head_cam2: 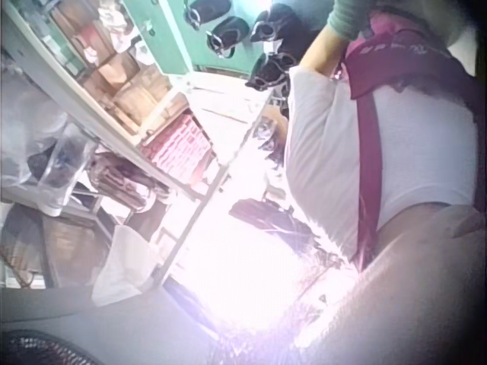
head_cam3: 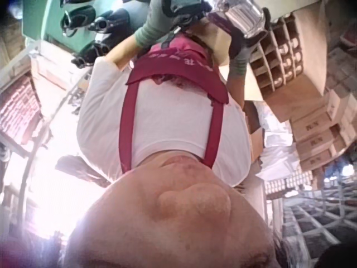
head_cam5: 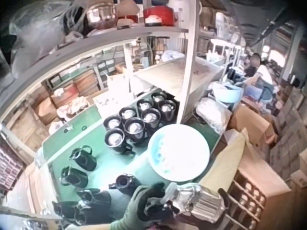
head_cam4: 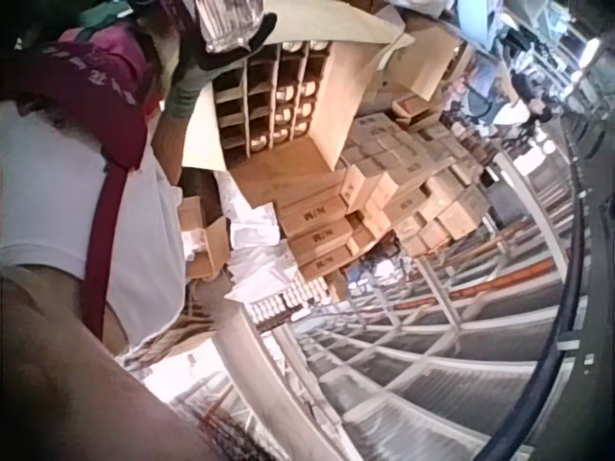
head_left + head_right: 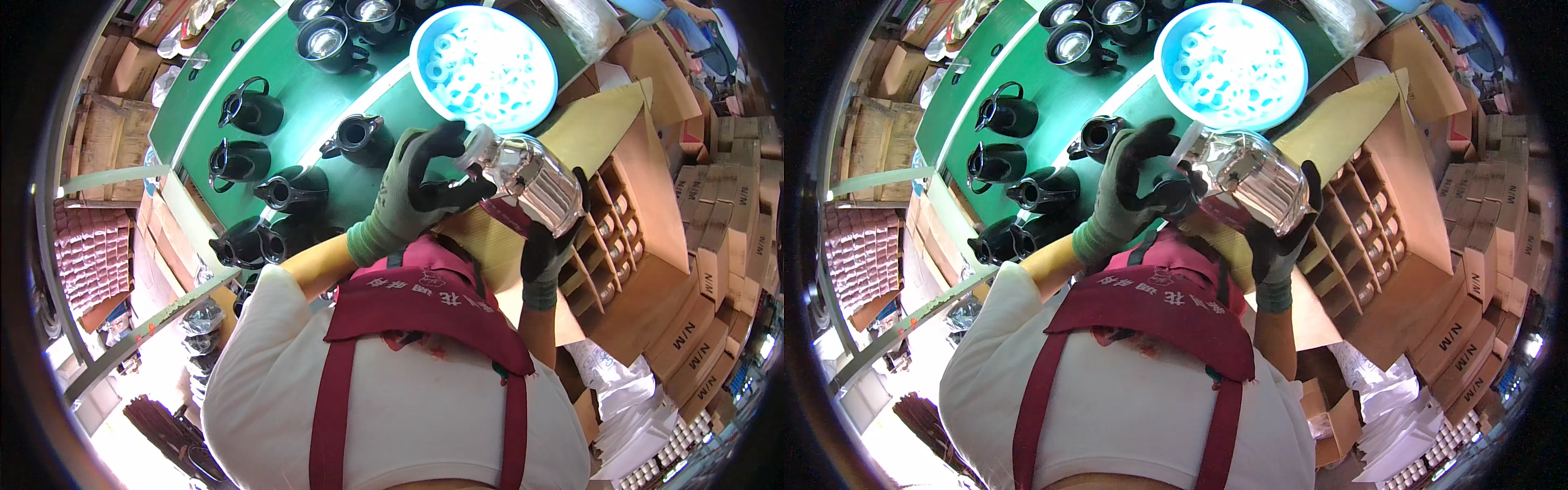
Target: The person unpacks black kettle bodies from plastic bags and places them on a green workbench. They then pick up each kettle, insert a metal strainer from a blue basin into the opening, and set the assembled kettle into a cardboard box. The process repeats for multiple units.
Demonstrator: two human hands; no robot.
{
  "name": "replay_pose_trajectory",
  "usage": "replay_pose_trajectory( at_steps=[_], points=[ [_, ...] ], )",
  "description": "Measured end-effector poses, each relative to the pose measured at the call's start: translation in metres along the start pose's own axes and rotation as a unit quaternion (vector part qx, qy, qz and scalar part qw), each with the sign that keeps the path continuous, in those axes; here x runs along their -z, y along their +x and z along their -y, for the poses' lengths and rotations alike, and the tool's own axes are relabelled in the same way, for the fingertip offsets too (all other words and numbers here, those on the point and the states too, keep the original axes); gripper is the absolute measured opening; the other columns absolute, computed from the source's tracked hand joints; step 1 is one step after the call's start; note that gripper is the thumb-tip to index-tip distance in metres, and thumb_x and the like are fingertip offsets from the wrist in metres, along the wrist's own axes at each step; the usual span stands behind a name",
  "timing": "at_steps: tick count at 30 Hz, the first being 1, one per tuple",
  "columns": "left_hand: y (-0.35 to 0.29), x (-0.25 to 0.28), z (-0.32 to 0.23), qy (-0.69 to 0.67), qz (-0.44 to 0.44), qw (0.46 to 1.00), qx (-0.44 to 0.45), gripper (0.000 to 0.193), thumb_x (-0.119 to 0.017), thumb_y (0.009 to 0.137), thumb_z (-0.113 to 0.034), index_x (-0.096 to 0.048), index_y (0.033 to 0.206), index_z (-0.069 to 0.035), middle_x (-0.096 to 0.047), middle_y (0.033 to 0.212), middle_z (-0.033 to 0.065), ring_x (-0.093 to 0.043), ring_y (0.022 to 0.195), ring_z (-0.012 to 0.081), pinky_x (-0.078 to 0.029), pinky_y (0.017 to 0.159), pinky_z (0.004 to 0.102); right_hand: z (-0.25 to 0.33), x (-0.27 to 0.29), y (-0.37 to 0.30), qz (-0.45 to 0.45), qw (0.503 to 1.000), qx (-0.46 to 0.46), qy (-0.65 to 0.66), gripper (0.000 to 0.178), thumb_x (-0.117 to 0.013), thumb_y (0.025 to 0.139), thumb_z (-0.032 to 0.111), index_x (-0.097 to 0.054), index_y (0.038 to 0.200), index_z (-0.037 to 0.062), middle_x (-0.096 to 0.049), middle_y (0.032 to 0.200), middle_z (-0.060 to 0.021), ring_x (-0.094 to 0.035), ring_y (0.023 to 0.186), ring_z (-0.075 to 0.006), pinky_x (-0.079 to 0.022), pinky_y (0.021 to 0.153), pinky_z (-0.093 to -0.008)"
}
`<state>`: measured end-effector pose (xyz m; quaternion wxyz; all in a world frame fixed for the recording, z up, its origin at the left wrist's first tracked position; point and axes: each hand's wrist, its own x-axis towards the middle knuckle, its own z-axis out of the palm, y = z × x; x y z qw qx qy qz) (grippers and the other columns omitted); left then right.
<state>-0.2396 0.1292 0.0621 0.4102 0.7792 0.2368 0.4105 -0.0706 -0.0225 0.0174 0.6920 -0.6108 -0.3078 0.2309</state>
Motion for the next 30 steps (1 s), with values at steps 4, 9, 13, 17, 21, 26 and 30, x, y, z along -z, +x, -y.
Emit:
replay_pose_trajectory(
  at_steps=[4,9,13,17,21,26,30],
  points=[
    [-0.021,-0.012,-0.003,0.127,-0.037,0.991,-0.037,0.076,-0.081,0.074,-0.014,-0.05,0.143,-0.003,-0.058,0.125,0.02,-0.058,0.106,0.0367,-0.047,0.095,0.0437,-0.079,0.024,-0.029,-0.033,0.986,-0.121,0.108,0.073,-0.077,0.078,0.01,-0.039,0.139,-0.0005,-0.046,0.14,-0.0161,-0.049,0.129,-0.0279,-0.042,0.109,-0.0433],
    [-0.001,0.041,0.078,0.047,0.016,0.997,0.063,0.054,-0.071,0.086,-0.013,-0.054,0.136,-0.003,-0.058,0.123,0.0177,-0.06,0.104,0.0324,-0.048,0.094,0.0423,-0.099,0.016,-0.058,-0.07,0.984,-0.135,0.096,0.075,-0.077,0.073,0.026,-0.042,0.135,0.0035,-0.051,0.127,-0.0147,-0.055,0.117,-0.0306,-0.048,0.097,-0.0452],
    [-0.024,0.09,0.204,0.483,0.107,0.829,0.26,0.069,-0.071,0.083,-0.038,-0.048,0.142,-0.009,-0.058,0.123,0.0249,-0.061,0.109,0.0431,-0.051,0.092,0.0497,-0.022,-0.021,-0.025,-0.019,0.833,-0.414,0.365,0.104,-0.033,0.079,0.089,-0.039,0.15,0.0137,-0.056,0.134,-0.015,-0.059,0.108,-0.0337,-0.049,0.083,-0.0457],
    [-0.024,0.094,0.241,0.427,0.154,0.837,0.305,0.054,-0.068,0.083,-0.041,-0.059,0.13,-0.017,-0.067,0.118,0.019,-0.065,0.107,0.0387,-0.052,0.089,0.0489,-0.065,-0.009,-0.039,0.128,0.981,-0.07,-0.129,0.078,-0.074,0.07,0.046,-0.054,0.137,0.0125,-0.063,0.113,-0.0176,-0.061,0.09,-0.0382,-0.05,0.076,-0.0481],
    [0.021,0.145,0.168,0.11,0.128,0.902,0.399,0.055,-0.069,0.087,-0.04,-0.064,0.132,-0.009,-0.073,0.111,0.0086,-0.069,0.09,0.0233,-0.054,0.084,0.0383,-0.057,0.004,-0.016,0.234,0.874,0.125,-0.407,0.056,-0.066,0.092,0.026,-0.048,0.142,0.0065,-0.057,0.138,-0.0124,-0.059,0.122,-0.0277,-0.05,0.101,-0.0409],
    [0.013,0.201,0.06,-0.224,0.071,0.901,0.365,0.06,-0.074,0.082,-0.016,-0.057,0.137,0.0,-0.067,0.121,0.0087,-0.061,0.106,0.0155,-0.051,0.095,0.0311,-0.033,-0.021,0.023,0.194,0.892,-0.29,0.287,0.059,-0.062,0.097,0.02,-0.038,0.149,0.005,-0.052,0.14,-0.0127,-0.055,0.127,-0.0227,-0.046,0.107,-0.0387],
    [-0.005,0.189,0.044,-0.173,0.183,0.91,0.33,0.055,-0.074,0.086,-0.019,-0.058,0.134,0.002,-0.068,0.118,0.0061,-0.06,0.105,0.0142,-0.05,0.095,0.031,-0.023,-0.06,0.031,0.291,0.906,-0.214,0.222,0.07,-0.072,0.09,0.013,-0.036,0.15,0.0056,-0.051,0.143,-0.0105,-0.049,0.132,-0.0211,-0.039,0.113,-0.0392]
  ],
)
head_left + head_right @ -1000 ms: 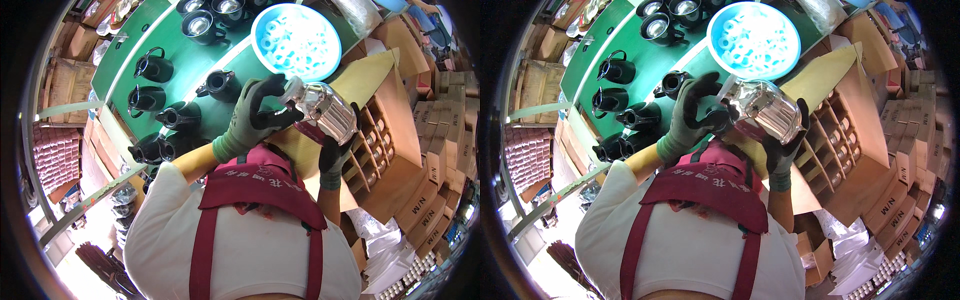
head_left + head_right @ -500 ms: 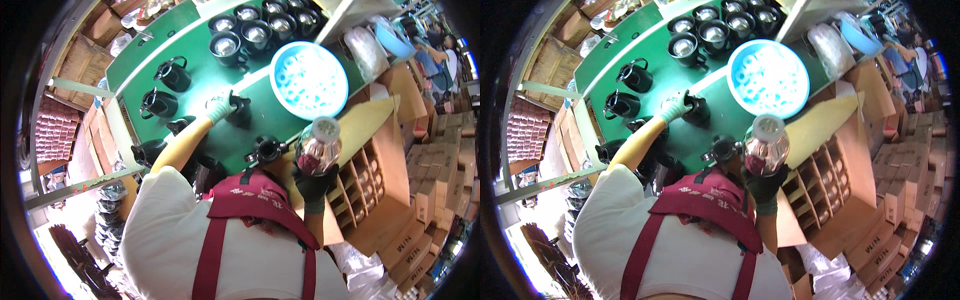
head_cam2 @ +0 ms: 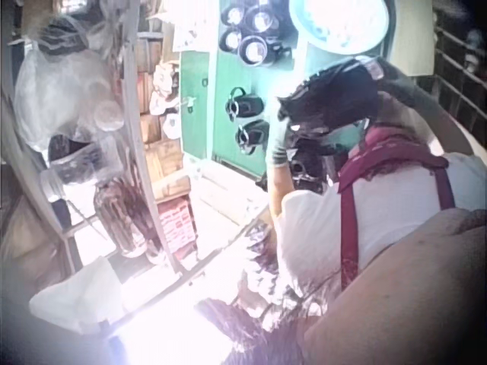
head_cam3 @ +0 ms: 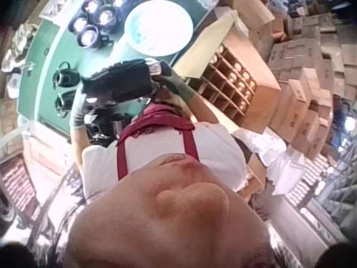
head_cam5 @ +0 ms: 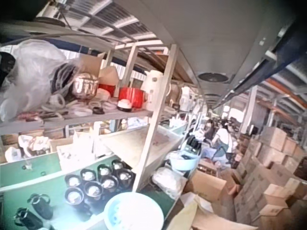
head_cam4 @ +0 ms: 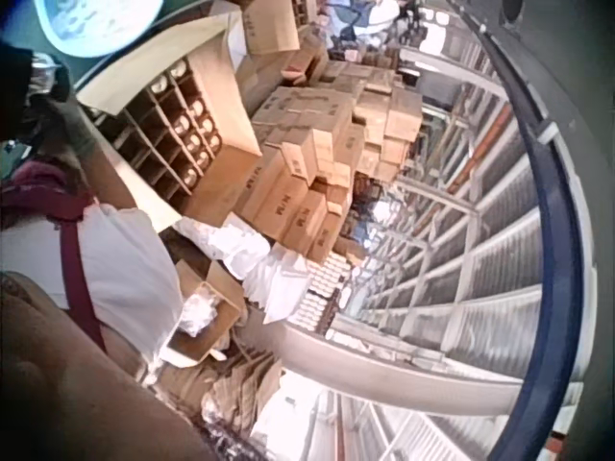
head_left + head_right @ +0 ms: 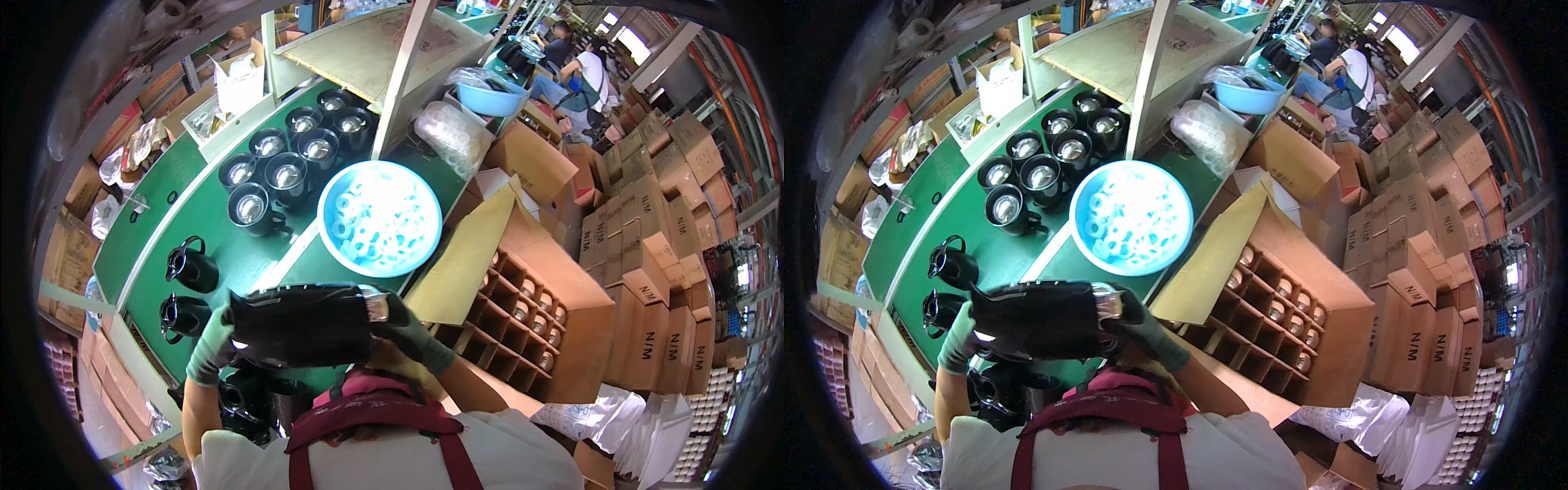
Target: The person unpacks black kettle bodies from plastic bags and places them on a green workbench. They then pick up each kettle, insert a metal strainer from a blue basin into the opening, and set the assembled kettle into a cardboard box. The process repeats for multiple units.
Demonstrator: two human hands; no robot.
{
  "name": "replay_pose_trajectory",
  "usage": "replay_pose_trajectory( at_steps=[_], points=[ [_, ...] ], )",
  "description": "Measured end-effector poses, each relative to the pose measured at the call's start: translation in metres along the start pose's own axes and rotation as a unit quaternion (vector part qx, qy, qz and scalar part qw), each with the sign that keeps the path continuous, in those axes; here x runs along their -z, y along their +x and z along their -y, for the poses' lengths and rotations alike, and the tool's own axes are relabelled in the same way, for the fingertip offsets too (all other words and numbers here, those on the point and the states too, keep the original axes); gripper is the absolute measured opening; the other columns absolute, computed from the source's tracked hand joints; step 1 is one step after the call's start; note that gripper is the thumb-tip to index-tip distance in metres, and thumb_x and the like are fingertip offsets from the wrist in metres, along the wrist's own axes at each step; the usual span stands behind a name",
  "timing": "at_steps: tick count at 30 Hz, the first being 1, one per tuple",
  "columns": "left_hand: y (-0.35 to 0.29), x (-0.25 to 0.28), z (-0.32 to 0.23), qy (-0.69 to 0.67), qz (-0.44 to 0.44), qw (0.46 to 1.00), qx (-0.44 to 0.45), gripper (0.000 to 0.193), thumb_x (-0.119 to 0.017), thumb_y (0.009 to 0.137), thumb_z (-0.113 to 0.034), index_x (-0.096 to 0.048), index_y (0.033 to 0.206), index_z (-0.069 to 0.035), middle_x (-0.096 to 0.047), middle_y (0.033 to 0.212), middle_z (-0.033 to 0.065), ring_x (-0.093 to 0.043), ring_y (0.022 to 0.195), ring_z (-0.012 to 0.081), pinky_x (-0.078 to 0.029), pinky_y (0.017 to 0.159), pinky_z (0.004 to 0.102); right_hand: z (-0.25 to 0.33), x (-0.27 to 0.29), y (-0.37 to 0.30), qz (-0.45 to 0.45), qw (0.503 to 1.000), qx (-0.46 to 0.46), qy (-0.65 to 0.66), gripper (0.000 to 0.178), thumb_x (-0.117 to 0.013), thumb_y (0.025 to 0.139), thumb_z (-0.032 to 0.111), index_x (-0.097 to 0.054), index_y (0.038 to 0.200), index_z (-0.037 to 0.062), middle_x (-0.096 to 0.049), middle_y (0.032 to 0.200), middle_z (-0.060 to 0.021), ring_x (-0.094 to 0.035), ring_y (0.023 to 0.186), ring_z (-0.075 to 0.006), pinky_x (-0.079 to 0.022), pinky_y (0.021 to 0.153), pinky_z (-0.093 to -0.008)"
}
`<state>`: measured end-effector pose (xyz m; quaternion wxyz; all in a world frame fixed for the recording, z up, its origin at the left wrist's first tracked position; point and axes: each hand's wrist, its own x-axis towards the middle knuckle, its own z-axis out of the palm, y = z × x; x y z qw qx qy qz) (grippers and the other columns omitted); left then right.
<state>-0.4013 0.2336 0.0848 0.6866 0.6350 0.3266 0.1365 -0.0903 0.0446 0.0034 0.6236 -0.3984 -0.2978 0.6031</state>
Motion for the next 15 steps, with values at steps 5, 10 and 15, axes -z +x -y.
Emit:
replay_pose_trajectory(
  at_steps=[5,10,15],
  points=[
    [-0.001,-0.035,-0.029,-0.006,-0.034,0.999,-0.013,0.055,-0.073,0.088,-0.013,-0.056,0.137,0.004,-0.067,0.126,0.0061,-0.059,0.112,0.0131,-0.044,0.104,0.0306,-0.01,0.018,0.032,0.095,0.989,-0.006,-0.113,0.073,-0.077,0.086,0.017,-0.041,0.149,0.007,-0.046,0.149,-0.0082,-0.046,0.133,-0.0179,-0.037,0.114,-0.0389],
    [-0.011,-0.016,-0.001,-0.04,-0.044,0.997,-0.043,0.054,-0.07,0.087,-0.009,-0.057,0.138,0.002,-0.066,0.13,0.0084,-0.059,0.117,0.016,-0.043,0.106,0.0325,0.005,0.011,0.052,0.134,0.954,0.081,-0.256,0.088,-0.082,0.077,0.012,-0.036,0.152,0.0065,-0.048,0.146,-0.0068,-0.049,0.128,-0.0184,-0.048,0.102,-0.0349],
    [-0.002,0.025,0.108,-0.088,-0.153,0.983,-0.051,0.037,-0.059,0.094,-0.011,-0.061,0.13,-0.001,-0.066,0.124,0.0098,-0.059,0.112,0.0179,-0.044,0.102,0.036,-0.014,-0.009,0.072,0.104,0.945,0.088,-0.296,0.068,-0.075,0.084,0.006,-0.047,0.146,0.0037,-0.057,0.138,-0.012,-0.056,0.123,-0.0204,-0.047,0.106,-0.0381]
  ],
)
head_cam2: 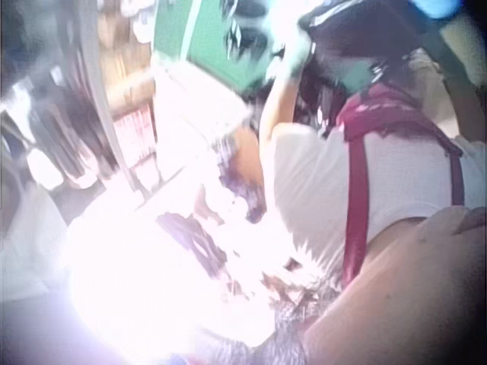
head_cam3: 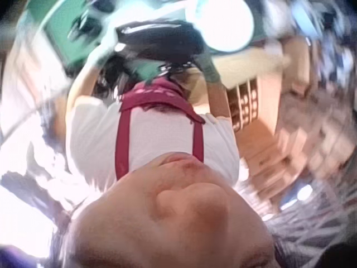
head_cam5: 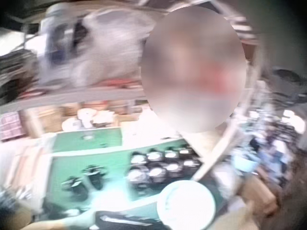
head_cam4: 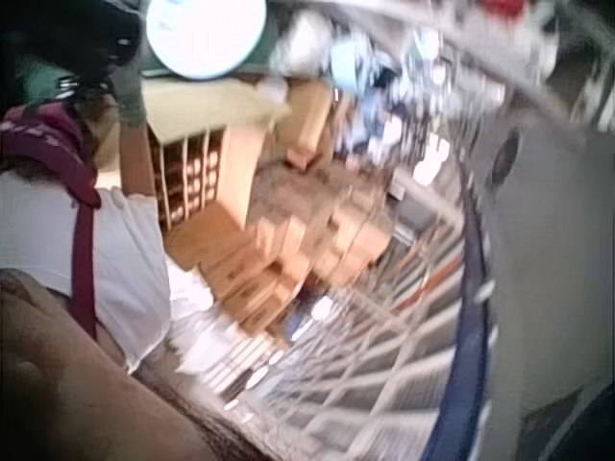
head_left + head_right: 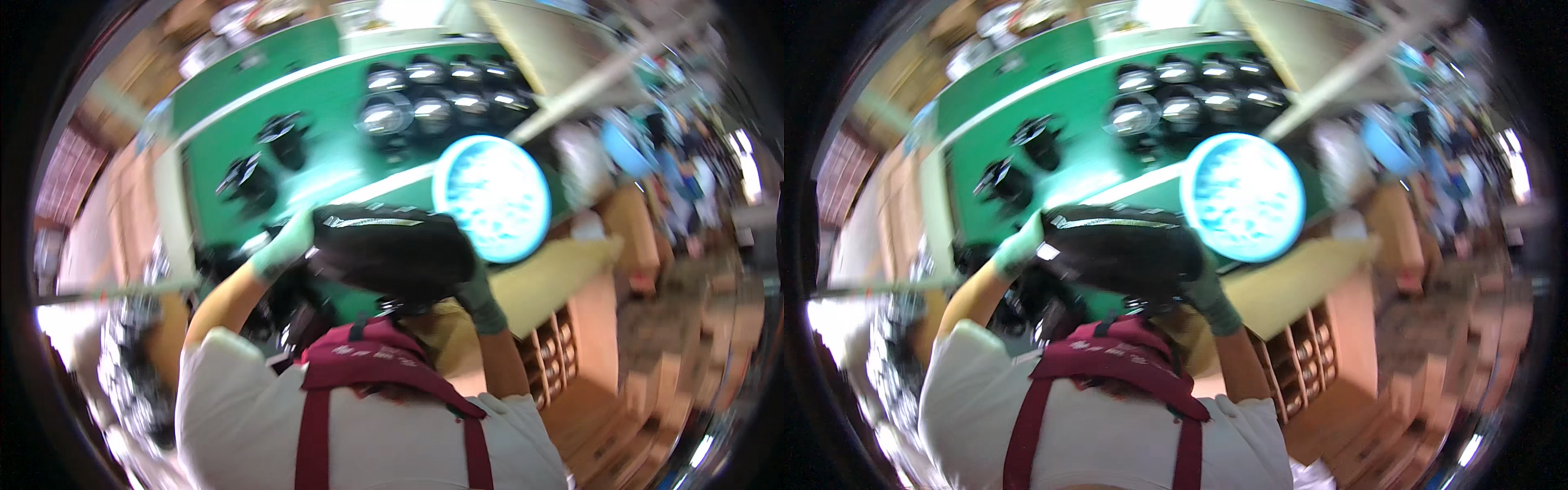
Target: The person unpacks black kettle bodies from plastic bags and places them on a green workbench. They then pick up each kettle, insert a metal strainer from a blue basin into the opening, and set the assembled kettle into a cardboard box. The process repeats for multiple units.
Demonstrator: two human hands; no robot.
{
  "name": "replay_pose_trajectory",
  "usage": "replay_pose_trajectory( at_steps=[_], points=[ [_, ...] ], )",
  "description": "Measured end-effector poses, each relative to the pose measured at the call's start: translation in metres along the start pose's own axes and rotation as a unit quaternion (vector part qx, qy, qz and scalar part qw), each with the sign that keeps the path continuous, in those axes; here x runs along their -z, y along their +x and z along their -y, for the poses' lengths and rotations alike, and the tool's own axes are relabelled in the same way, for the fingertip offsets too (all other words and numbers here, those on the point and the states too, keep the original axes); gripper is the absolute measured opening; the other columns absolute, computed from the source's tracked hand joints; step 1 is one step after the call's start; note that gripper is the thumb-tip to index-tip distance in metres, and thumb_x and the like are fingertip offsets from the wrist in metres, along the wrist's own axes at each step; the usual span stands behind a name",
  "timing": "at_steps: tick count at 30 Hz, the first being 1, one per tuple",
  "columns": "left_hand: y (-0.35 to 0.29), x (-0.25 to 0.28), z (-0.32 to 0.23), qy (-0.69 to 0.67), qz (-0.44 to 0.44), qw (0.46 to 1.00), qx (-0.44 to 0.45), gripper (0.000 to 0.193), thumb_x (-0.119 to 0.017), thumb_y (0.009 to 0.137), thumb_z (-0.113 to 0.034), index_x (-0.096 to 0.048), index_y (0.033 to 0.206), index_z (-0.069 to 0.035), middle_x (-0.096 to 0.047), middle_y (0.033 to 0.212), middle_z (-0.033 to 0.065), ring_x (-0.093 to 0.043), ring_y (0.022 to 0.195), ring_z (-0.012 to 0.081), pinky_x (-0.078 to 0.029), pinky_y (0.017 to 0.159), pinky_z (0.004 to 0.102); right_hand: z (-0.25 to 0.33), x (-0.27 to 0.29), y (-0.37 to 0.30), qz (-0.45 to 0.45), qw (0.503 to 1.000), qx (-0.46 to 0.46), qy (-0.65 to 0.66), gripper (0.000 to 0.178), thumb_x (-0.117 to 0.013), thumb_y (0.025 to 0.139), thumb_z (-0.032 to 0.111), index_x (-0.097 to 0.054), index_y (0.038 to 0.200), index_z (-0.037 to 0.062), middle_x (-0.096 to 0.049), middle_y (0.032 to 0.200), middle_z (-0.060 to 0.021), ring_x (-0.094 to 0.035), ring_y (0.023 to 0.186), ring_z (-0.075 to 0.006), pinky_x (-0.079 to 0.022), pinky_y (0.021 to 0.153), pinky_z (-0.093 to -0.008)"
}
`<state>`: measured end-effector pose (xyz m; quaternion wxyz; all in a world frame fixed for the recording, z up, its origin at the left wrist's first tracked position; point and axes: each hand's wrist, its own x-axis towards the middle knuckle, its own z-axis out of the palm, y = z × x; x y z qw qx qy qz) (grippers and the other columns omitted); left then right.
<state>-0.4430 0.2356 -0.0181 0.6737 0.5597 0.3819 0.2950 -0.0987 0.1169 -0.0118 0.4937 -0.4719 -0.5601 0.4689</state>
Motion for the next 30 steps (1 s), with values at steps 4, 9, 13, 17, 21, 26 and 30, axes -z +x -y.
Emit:
replay_pose_trajectory(
  at_steps=[4,9,13,17,21,26,30],
  points=[
    [0.028,0.034,0.033,-0.18,-0.182,0.962,0.09,0.02,-0.053,0.101,-0.018,-0.062,0.114,-0.006,-0.063,0.105,0.004,-0.053,0.094,0.0143,-0.046,0.088,0.0342,0.007,-0.035,0.056,0.028,0.953,-0.055,0.297,0.074,-0.062,0.085,-0.009,-0.034,0.152,0.0048,-0.055,0.134,-0.0095,-0.057,0.123,-0.0217,-0.052,0.1,-0.0352],
    [0.074,0.093,-0.011,0.132,-0.181,0.964,-0.14,0.035,-0.063,0.095,-0.02,-0.057,0.125,-0.003,-0.062,0.116,0.0144,-0.059,0.102,0.0241,-0.047,0.093,0.038,0.049,-0.087,0.191,0.004,0.994,0.101,-0.048,0.06,-0.082,0.074,0.001,-0.058,0.128,0.0027,-0.042,0.151,-0.0134,-0.048,0.134,-0.028,-0.045,0.107,-0.0385],
    [0.095,0.179,0.052,0.609,-0.351,0.7,-0.122,0.059,-0.072,0.08,-0.026,-0.055,0.135,-0.013,-0.059,0.13,0.0128,-0.056,0.119,0.0337,-0.042,0.103,0.0469,0.006,-0.132,0.315,-0.076,0.85,0.315,-0.416,0.044,-0.084,0.072,0.022,-0.071,0.112,0.0087,-0.047,0.146,-0.0182,-0.045,0.132,-0.0413,-0.039,0.109,-0.0495],
    [0.086,0.176,0.064,0.719,-0.285,0.633,-0.029,0.06,-0.079,0.073,-0.029,-0.06,0.13,-0.018,-0.061,0.126,0.0067,-0.056,0.114,0.0278,-0.04,0.098,0.0469,-0.068,-0.199,0.384,0.021,0.78,0.272,-0.563,0.04,-0.076,0.075,0.028,-0.068,0.113,0.0198,-0.047,0.143,-0.0161,-0.048,0.123,-0.0403,-0.036,0.108,-0.0542],
    [0.083,0.109,0.02,0.723,-0.133,0.654,-0.177,0.051,-0.08,0.07,-0.027,-0.066,0.119,-0.022,-0.061,0.112,0.002,-0.057,0.109,0.0241,-0.04,0.097,0.0449,-0.155,-0.197,0.409,0.095,0.673,0.189,-0.709,0.038,-0.055,0.092,0.023,-0.063,0.129,0.0211,-0.039,0.153,-0.0117,-0.04,0.135,-0.0429,-0.033,0.108,-0.0604],
    [0.068,0.028,0.019,0.676,0.094,0.669,-0.295,0.037,-0.068,0.077,-0.021,-0.068,0.115,-0.022,-0.06,0.108,0.0028,-0.056,0.11,0.0247,-0.042,0.096,0.0458,-0.162,-0.159,0.379,0.102,0.786,0.202,-0.575,0.066,-0.071,0.081,0.026,-0.052,0.141,0.0074,-0.034,0.156,-0.0189,-0.041,0.134,-0.0434,-0.037,0.108,-0.0574],
    [0.042,0.011,0.053,0.676,0.187,0.685,-0.2,0.039,-0.063,0.079,-0.016,-0.068,0.117,-0.019,-0.059,0.115,0.0096,-0.055,0.112,0.0306,-0.042,0.098,0.0501,-0.036,-0.126,0.293,0.159,0.826,0.328,-0.43,0.052,-0.077,0.077,0.032,-0.063,0.122,0.009,-0.055,0.135,-0.015,-0.058,0.118,-0.0327,-0.05,0.097,-0.0449]
  ],
)
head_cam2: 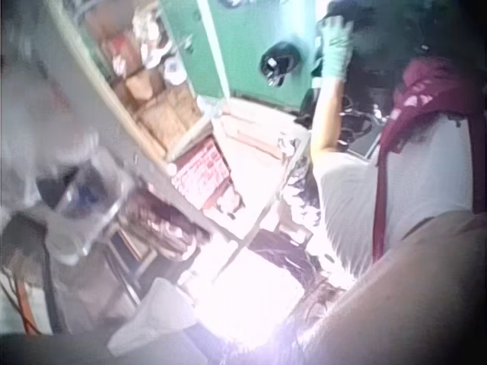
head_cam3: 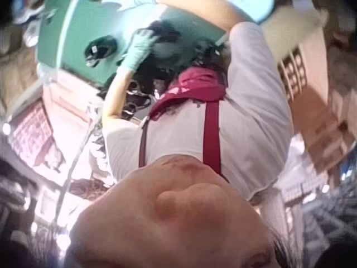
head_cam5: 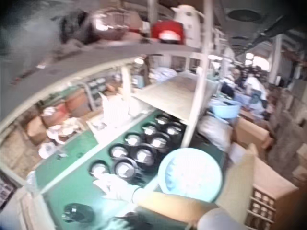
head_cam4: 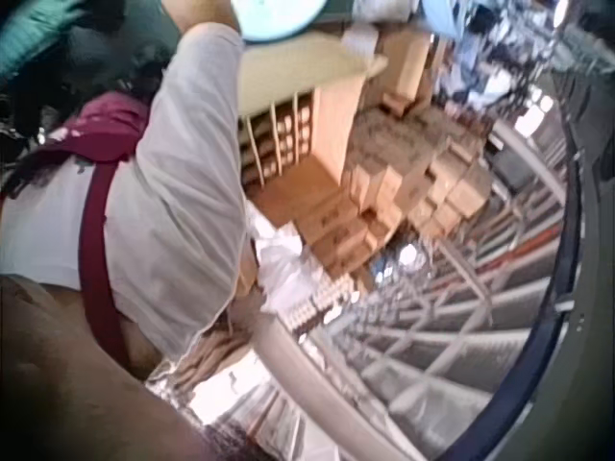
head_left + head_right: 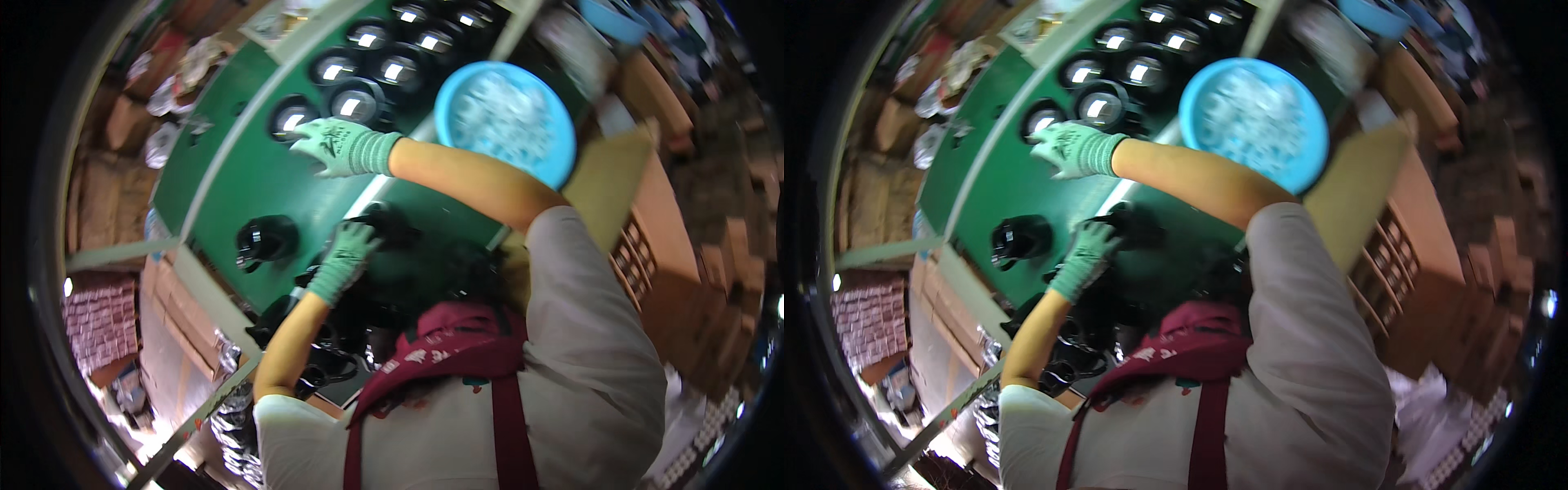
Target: The person unpacks black kettle bodies from plastic bags and places them on a green workbench. They then pick up each kettle, insert a metal strainer from a blue basin into the opening, and set the assembled kettle into a cardboard box. The process repeats for multiple units.
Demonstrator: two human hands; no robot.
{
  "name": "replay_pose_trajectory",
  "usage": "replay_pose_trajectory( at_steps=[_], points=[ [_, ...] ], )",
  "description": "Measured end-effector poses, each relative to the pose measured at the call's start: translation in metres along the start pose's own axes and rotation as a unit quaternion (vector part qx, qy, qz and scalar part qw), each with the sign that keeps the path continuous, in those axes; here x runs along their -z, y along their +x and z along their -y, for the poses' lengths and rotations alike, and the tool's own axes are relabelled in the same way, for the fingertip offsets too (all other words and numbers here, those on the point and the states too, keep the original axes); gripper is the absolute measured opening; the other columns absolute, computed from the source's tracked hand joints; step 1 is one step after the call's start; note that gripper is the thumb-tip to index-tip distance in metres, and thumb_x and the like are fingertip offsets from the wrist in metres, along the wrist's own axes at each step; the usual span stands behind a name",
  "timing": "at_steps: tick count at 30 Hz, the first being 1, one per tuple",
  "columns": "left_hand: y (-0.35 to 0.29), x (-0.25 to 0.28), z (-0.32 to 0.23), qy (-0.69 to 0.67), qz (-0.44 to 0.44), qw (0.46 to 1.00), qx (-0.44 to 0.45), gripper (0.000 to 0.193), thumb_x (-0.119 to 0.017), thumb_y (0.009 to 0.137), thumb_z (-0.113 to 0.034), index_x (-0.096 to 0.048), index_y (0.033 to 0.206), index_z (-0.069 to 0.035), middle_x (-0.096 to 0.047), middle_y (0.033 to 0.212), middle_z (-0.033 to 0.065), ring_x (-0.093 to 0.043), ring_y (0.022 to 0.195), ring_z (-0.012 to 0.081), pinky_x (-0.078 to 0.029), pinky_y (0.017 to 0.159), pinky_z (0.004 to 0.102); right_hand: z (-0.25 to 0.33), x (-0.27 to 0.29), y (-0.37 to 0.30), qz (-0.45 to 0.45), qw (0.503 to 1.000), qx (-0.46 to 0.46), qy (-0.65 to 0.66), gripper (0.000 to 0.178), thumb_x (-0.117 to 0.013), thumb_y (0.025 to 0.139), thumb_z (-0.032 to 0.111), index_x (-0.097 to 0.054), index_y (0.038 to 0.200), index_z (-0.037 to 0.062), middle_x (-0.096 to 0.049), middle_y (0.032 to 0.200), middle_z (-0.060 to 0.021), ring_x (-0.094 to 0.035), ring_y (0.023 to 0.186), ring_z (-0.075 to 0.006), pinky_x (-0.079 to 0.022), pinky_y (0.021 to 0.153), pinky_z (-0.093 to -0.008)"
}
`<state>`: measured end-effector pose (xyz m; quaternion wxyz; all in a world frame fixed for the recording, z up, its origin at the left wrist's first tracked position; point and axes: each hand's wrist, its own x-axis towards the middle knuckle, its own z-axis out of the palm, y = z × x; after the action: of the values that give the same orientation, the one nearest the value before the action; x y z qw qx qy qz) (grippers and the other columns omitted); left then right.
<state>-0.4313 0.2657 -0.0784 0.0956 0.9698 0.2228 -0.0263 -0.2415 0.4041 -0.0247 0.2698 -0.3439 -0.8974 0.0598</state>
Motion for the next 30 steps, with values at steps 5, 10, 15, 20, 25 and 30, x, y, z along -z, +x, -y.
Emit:
replay_pose_trajectory(
  at_steps=[5,10,15,20,25,30],
  points=[
    [0.046,0.057,-0.013,-0.091,-0.013,0.995,0.044,0.045,-0.08,0.073,-0.022,-0.067,0.116,-0.014,-0.065,0.101,0.0091,-0.062,0.097,0.0299,-0.046,0.091,0.0421,0.039,0.23,-0.246,-0.242,0.949,-0.181,0.088,0.038,-0.065,0.092,0.006,-0.062,0.129,0.0087,-0.062,0.131,-0.0104,-0.062,0.116,-0.0231,-0.052,0.096,-0.0347],
    [0.188,0.075,-0.07,-0.123,-0.139,0.98,-0.077,0.03,-0.07,0.088,-0.023,-0.068,0.117,-0.014,-0.067,0.104,0.0095,-0.062,0.096,0.0305,-0.047,0.085,0.0407,0.086,0.302,-0.602,-0.49,0.674,-0.526,-0.172,0.031,-0.06,0.099,0.01,-0.063,0.127,-0.0031,-0.067,0.124,-0.0076,-0.064,0.105,-0.0166,-0.051,0.091,-0.0278],
    [0.341,-0.027,-0.119,-0.041,-0.091,0.992,-0.08,0.038,-0.066,0.091,-0.027,-0.064,0.127,-0.014,-0.065,0.122,0.0113,-0.062,0.11,0.0318,-0.047,0.096,0.0439,0.202,0.183,-0.774,-0.435,0.372,-0.815,-0.093,0.027,-0.067,0.094,0.026,-0.071,0.107,0.0023,-0.074,0.093,-0.0061,-0.067,0.082,-0.0205,-0.053,0.075,-0.0352],
    [0.436,-0.108,-0.131,0.124,0.009,0.99,-0.06,0.046,-0.073,0.083,-0.036,-0.066,0.12,-0.01,-0.058,0.13,0.0102,-0.054,0.118,0.0345,-0.044,0.099,0.0481,0.258,0.126,-0.844,-0.372,0.405,-0.833,-0.051,0.038,-0.073,0.085,0.026,-0.069,0.114,0.003,-0.072,0.102,-0.0206,-0.07,0.095,-0.0317,-0.054,0.087,-0.0395],
    [0.436,-0.119,-0.14,0.261,-0.005,0.965,-0.006,0.03,-0.07,0.08,-0.036,-0.069,0.088,-0.008,-0.065,0.099,0.0117,-0.061,0.091,0.0317,-0.045,0.081,0.0464,0.194,0.126,-0.832,-0.183,0.587,-0.744,-0.262,0.06,-0.075,0.084,0.029,-0.056,0.134,0.0035,-0.064,0.125,-0.022,-0.062,0.116,-0.0368,-0.048,0.102,-0.0454],
    [0.388,-0.081,-0.118,0.056,-0.025,0.998,0.021,0.011,-0.068,0.081,-0.032,-0.072,0.082,-0.022,-0.071,0.094,0.0023,-0.063,0.1,0.0243,-0.036,0.094,0.0504,0.099,0.123,-0.882,0.078,0.498,-0.85,-0.155,0.087,-0.071,0.076,0.054,-0.045,0.144,0.0072,-0.057,0.137,-0.0231,-0.054,0.127,-0.0416,-0.04,0.107,-0.055]
  ],
)
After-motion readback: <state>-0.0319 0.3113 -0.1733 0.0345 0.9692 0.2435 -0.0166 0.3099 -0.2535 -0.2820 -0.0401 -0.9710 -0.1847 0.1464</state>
